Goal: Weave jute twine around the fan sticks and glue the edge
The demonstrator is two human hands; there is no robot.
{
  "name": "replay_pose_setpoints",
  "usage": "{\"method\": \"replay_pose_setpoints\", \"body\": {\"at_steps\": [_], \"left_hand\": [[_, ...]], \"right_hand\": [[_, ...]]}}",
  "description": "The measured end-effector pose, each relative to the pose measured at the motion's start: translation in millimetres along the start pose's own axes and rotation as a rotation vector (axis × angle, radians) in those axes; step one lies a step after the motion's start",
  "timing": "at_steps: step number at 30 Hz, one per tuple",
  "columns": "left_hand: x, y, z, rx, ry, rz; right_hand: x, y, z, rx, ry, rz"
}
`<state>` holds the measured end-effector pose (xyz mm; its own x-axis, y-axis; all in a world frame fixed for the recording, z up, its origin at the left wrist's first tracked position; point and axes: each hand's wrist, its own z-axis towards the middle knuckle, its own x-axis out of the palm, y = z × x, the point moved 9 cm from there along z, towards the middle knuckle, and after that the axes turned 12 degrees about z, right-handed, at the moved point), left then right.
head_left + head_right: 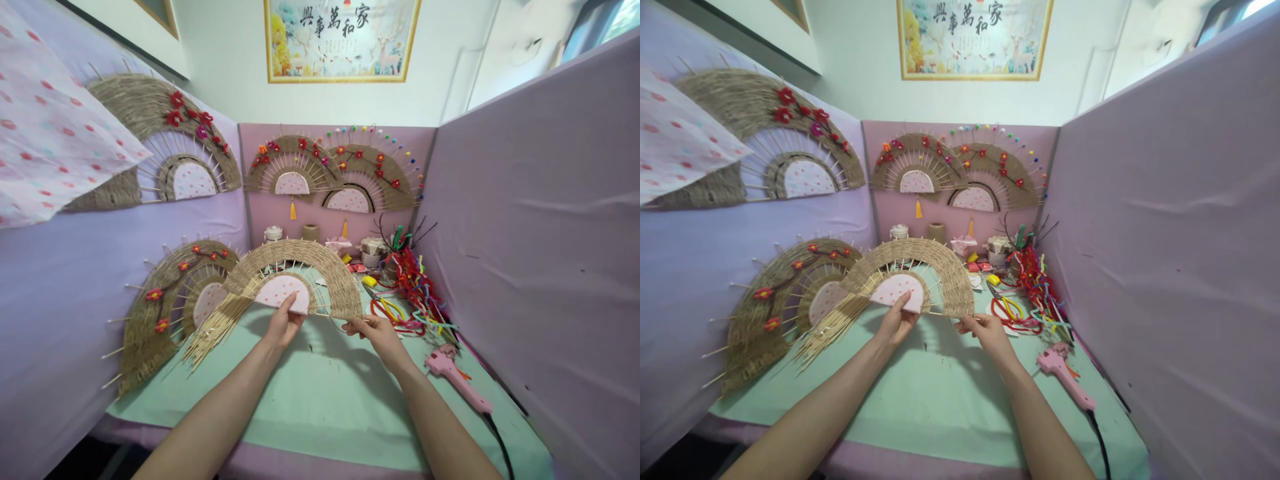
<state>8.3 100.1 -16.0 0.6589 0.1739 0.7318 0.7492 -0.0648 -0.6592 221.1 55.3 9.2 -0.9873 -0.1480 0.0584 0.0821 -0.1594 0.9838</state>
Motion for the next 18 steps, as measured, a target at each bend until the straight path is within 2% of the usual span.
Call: {"method": "replay_pose_setpoints", "body": {"at_steps": [11,18], "left_hand": [[1.5,-1.5,0.0,-0.013,0.014,-0.014],[1.9,1.5,0.6,-0.015,0.032,-0.02]], "right_hand": [[-7.5,1.7,1.3,-0.032,-0.079,0.065],[-6.3,2.5,0.9,-0.039,-0.073,0.039]]}}
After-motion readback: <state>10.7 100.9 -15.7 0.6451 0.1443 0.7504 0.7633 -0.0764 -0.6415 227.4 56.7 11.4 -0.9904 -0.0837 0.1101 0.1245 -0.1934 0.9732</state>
